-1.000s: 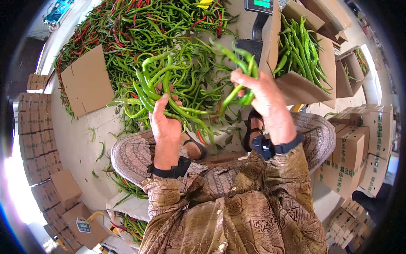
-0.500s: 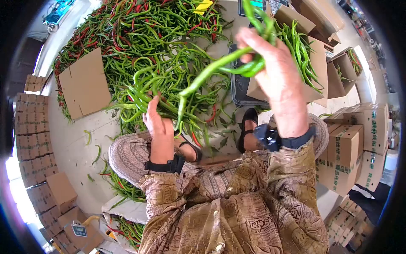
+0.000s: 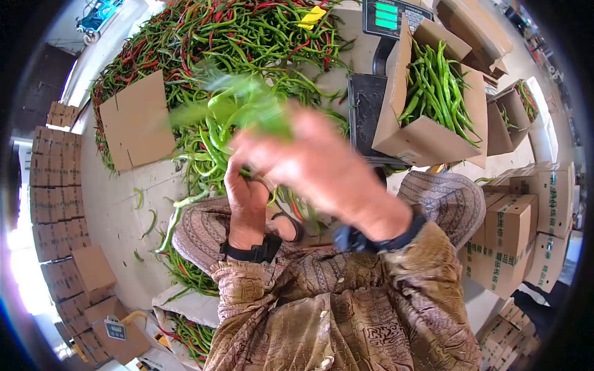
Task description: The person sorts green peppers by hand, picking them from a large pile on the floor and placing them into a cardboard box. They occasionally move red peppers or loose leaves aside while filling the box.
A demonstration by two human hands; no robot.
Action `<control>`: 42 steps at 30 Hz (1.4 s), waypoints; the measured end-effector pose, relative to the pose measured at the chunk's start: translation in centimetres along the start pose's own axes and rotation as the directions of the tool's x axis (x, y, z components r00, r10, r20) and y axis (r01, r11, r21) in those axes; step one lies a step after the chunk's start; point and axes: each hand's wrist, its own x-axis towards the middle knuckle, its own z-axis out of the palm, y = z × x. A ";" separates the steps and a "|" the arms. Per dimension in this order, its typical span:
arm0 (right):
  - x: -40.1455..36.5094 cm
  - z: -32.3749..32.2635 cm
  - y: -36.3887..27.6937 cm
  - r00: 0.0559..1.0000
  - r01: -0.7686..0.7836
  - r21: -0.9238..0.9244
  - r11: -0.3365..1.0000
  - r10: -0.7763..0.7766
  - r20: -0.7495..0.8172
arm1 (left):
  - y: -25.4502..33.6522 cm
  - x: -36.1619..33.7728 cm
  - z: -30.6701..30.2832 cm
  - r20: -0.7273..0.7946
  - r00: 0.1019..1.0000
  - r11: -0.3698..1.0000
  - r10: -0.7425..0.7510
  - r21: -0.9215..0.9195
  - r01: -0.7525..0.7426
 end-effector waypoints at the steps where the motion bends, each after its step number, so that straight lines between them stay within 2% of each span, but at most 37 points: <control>1: 0.0 -2.2 0.1 0.984 0.063 -0.127 0.990 -0.083 -0.159 | 0.5 -0.7 1.3 0.076 0.996 0.997 0.047 0.064 -0.052; 3: -0.2 -5.9 2.5 0.911 0.109 -0.068 0.992 -0.127 -0.392 | 0.6 -1.0 2.0 0.075 0.997 1.000 -0.005 -0.017 0.006; 4: 0.1 -7.0 3.8 0.910 0.108 -0.069 0.992 -0.127 -0.395 | 0.5 -1.4 2.7 0.068 0.997 0.999 0.020 0.030 -0.022; 6: 1.0 -8.6 6.3 0.928 -0.088 0.063 0.994 0.105 -0.358 | 0.1 -1.9 3.4 0.108 0.994 0.997 -0.009 0.080 0.001; 7: 1.8 -8.6 7.4 0.950 -0.093 0.234 0.968 0.157 -0.271 | -0.1 -2.1 3.6 0.151 0.988 0.991 -0.040 0.131 0.020; 9: 2.9 -9.2 8.6 0.975 -0.208 0.369 0.906 0.222 0.003 | -0.5 -2.5 3.6 0.213 0.965 0.982 -0.153 0.143 0.124; 11: 3.7 -8.8 9.0 0.993 -0.102 0.357 0.929 0.072 0.098 | -0.9 -2.6 3.3 0.300 0.914 0.952 -0.273 0.223 0.211; 12: 4.0 -8.1 8.8 0.991 -0.042 0.393 0.919 -0.012 0.134 | -1.1 -3.0 3.2 0.244 0.912 0.936 -0.330 0.214 0.281; 13: 4.2 -7.9 8.5 0.991 -0.044 0.397 0.917 -0.009 0.131 | -1.2 -3.3 3.2 0.240 0.912 0.934 -0.333 0.215 0.285; 15: 4.5 -7.5 7.9 0.988 -0.121 0.277 0.953 0.088 0.130 | -1.3 -3.6 3.4 0.175 0.918 0.916 -0.356 0.262 0.305; 17: 4.3 -6.7 6.6 0.992 -0.105 0.294 0.950 0.079 0.098 | -1.3 -3.4 3.7 0.166 0.923 0.916 -0.348 0.270 0.297; 19: 4.5 -7.1 6.5 1.000 -0.007 0.237 0.972 0.010 -0.013 | -1.4 -3.1 4.2 0.203 0.927 0.919 -0.315 0.311 0.244; 21: 4.5 -7.7 7.1 0.999 -0.033 0.202 0.979 0.040 -0.031 | -1.6 -2.6 4.0 0.169 0.956 0.935 -0.241 0.304 0.182; 23: 4.3 -7.6 7.2 0.984 0.076 -0.148 0.986 -0.098 -0.147 | -2.2 -2.3 4.0 0.059 0.989 0.928 -0.138 0.357 0.108; 24: 4.2 -7.5 7.2 0.985 0.074 -0.149 0.986 -0.096 -0.144 | -2.2 -2.2 3.7 0.058 0.989 0.929 -0.136 0.354 0.107; 28: 4.0 -7.0 7.5 0.952 0.167 -0.091 0.982 -0.184 -0.244 | -1.5 -2.4 3.8 0.131 0.961 0.912 -0.244 0.367 0.182; 29: 4.4 -7.7 8.0 0.955 0.149 -0.033 0.988 -0.153 -0.255 | -1.3 -2.5 4.2 0.161 0.948 0.902 -0.276 0.384 0.197; 30: 4.5 -8.1 8.5 0.962 0.096 0.177 0.980 -0.045 -0.271 | -0.9 -2.4 3.9 0.180 0.933 0.851 -0.310 0.490 0.189; 31: 4.5 -8.5 8.8 0.962 0.045 0.380 0.924 0.062 -0.265 | -1.0 -2.4 3.9 0.182 0.933 0.852 -0.312 0.489 0.189; 32: 4.2 -8.9 8.4 0.962 -0.016 0.460 0.888 0.140 -0.235 | -1.1 -2.3 4.0 0.178 0.950 0.870 -0.255 0.471 0.146; 33: 4.4 -9.6 9.1 0.941 0.027 0.463 0.886 0.134 -0.312 | -1.2 -2.3 4.1 0.171 0.966 0.886 -0.196 0.452 0.100; 35: 4.0 -10.4 9.2 0.941 0.111 0.440 0.891 0.047 -0.334 | -0.7 -1.9 3.4 0.175 0.951 0.870 -0.255 0.470 0.147; 36: 3.5 -11.0 8.8 0.955 0.079 0.362 0.929 0.034 -0.294 | -0.8 -1.8 3.1 0.198 0.942 0.817 -0.270 0.565 0.116; 37: 3.2 -11.0 8.8 0.954 0.079 0.363 0.928 0.034 -0.296 | -0.9 -1.9 3.0 0.221 0.931 0.754 -0.290 0.651 0.081; 39: 2.6 -10.4 8.3 0.962 0.107 0.291 0.951 -0.026 -0.271 | -1.3 -2.0 3.3 0.230 0.922 0.758 -0.310 0.645 0.094; 42: 2.8 -10.4 9.3 0.968 -0.017 0.357 0.934 0.104 -0.228 | -1.2 -2.6 3.9 0.228 0.963 0.827 -0.141 0.562 -0.012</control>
